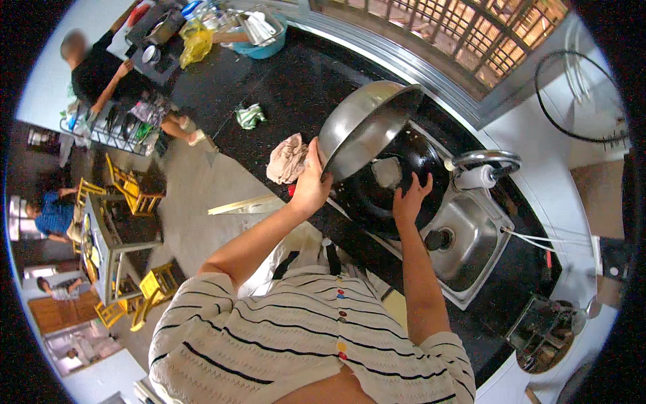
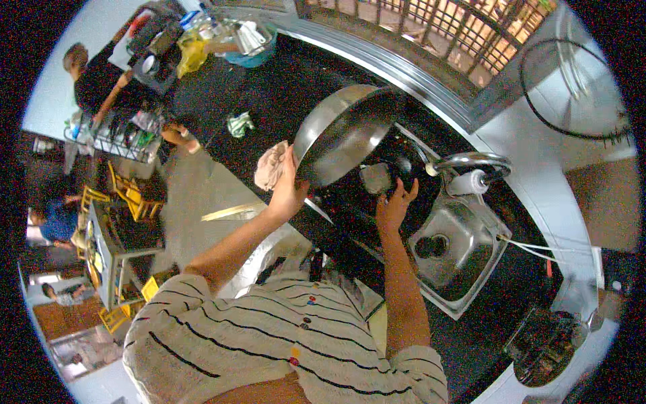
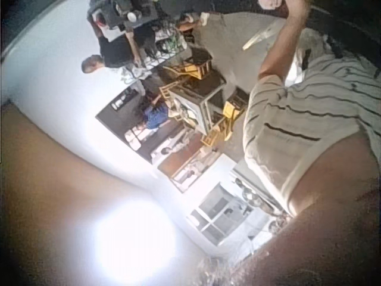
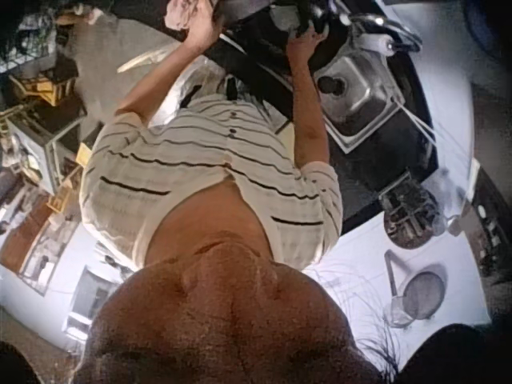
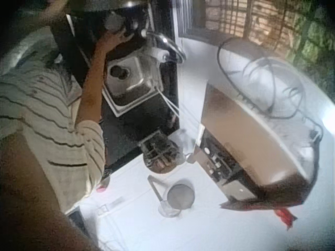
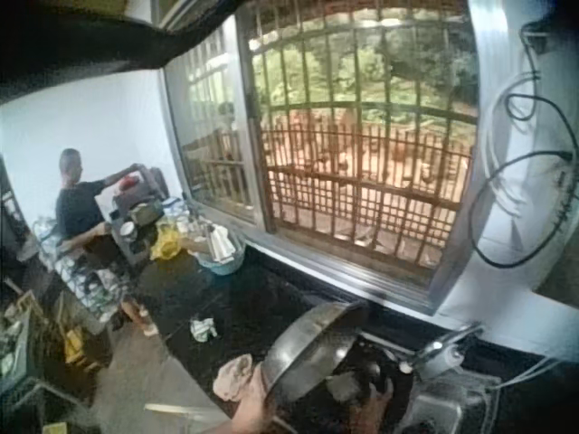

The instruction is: The person rinses a bowl under running water, then scoops cooked rice from a wok into the bowl using a spatula. The person also handles chopsticks and a metal bowl during the process.

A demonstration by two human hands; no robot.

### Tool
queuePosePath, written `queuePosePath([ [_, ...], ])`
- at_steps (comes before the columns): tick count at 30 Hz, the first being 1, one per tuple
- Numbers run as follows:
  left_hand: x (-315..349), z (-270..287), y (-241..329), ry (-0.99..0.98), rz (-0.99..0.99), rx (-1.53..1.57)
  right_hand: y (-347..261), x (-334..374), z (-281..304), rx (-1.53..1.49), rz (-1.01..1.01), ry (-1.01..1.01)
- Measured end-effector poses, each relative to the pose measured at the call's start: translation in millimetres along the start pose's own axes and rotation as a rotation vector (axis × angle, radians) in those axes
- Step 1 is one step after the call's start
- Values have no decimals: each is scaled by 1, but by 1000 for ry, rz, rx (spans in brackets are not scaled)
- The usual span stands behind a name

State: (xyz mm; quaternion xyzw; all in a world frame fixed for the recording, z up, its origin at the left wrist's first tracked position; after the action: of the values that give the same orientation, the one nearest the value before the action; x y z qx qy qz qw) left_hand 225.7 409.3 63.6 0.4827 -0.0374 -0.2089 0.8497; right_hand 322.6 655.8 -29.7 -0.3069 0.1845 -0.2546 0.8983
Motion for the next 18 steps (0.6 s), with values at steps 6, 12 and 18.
queuePosePath([
  [6, -13, 47, -20, 55, -33, 1, -15, 7, -44, 50, 105, -63],
  [12, -34, 120, -113, 218, 253, 460, -98, 17, -112, 132, 209, -189],
  [18, -42, 212, -223, 408, 704, 1014, -210, 30, -211, -51, 387, -377],
])
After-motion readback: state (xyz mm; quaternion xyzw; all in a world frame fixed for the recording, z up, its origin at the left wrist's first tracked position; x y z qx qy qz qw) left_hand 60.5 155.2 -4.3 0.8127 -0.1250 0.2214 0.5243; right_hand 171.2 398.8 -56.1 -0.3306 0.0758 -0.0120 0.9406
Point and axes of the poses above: each hand's wrist, its own x-axis away from the middle knuckle, its own z-axis out of the back of the hand, y = z × x, the point moved 8 cm from there along -x, towards the middle knuckle, and after that the axes turned 2 degrees about x, right-handed, at the moved point
